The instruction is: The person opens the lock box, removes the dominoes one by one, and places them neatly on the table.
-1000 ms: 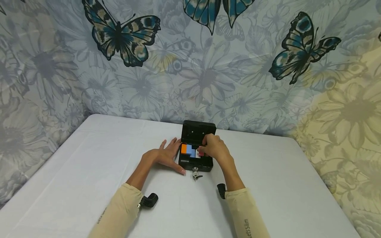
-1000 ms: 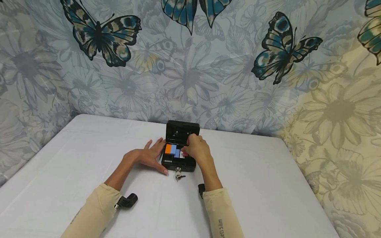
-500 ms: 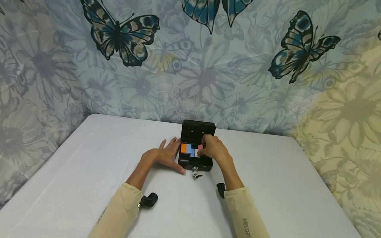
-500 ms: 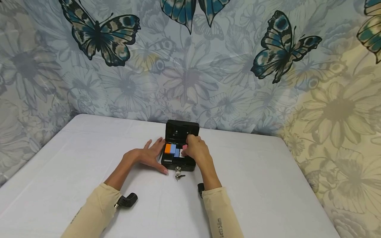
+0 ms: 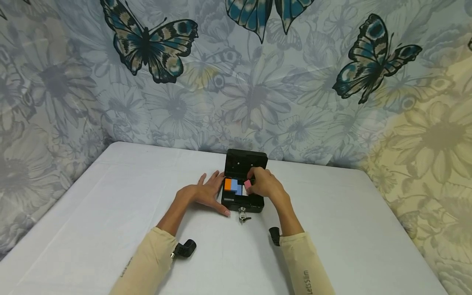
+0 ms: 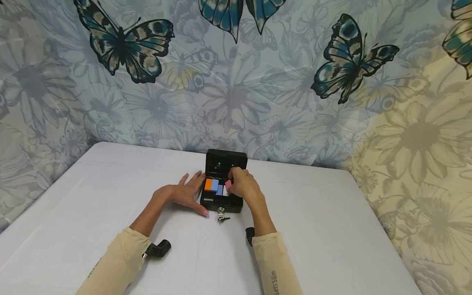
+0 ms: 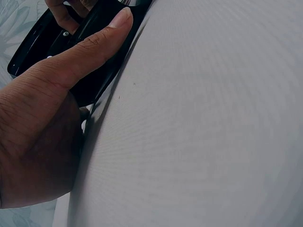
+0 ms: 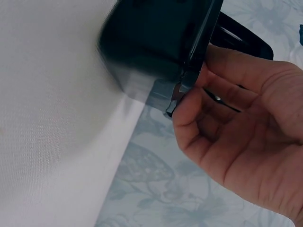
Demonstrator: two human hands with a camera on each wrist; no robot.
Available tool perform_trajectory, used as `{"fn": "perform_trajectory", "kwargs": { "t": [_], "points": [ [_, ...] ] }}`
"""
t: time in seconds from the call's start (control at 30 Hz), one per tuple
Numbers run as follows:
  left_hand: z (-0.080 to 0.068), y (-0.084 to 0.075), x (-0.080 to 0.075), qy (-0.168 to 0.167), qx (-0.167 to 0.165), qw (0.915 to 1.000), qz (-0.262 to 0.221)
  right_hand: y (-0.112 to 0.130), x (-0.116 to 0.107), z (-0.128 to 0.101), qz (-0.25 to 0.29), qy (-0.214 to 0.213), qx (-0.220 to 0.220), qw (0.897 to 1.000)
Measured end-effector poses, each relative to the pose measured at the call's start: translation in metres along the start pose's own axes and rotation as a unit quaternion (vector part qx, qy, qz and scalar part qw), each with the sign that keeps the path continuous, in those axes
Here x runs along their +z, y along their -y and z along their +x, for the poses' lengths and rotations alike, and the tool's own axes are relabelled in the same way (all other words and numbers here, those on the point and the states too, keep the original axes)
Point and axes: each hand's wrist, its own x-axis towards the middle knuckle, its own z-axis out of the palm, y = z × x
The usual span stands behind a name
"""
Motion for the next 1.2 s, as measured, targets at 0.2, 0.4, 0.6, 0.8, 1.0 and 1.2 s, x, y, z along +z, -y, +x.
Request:
{"fn": "perform_trajectory", "kwargs": {
  "t": [0.2,0.4,0.6,0.8,1.0,1.2],
  "points": [
    [-0.002,-0.001,-0.001,0.003,-0.002,1.0000,-0.004,-0.001,-0.003,-0.002,-0.002,-0.002,-0.027,1.000],
    [-0.002,-0.001,0.000,0.001,-0.001,1.0000,-0.007,-0.004,-0.006,-0.002,0.015,-0.007,-0.061,0.998],
    [-0.003,-0.004,-0.001,0.009,-0.008,0.9999,0.001,-0.008,-0.010,-0.003,0.041,-0.013,-0.088,0.995],
    [-0.003,-0.005,-0.001,0.008,-0.010,0.9999,0.006,-0.010,-0.014,-0.006,0.061,-0.023,-0.111,0.992],
    [-0.001,-0.003,0.000,0.004,-0.011,0.9999,0.003,-0.010,-0.016,-0.007,0.095,-0.029,-0.146,0.984],
    [0.007,0.006,0.005,0.004,-0.007,1.0000,0.004,-0.009,-0.020,-0.009,0.137,-0.030,-0.161,0.977]
  ]
}}
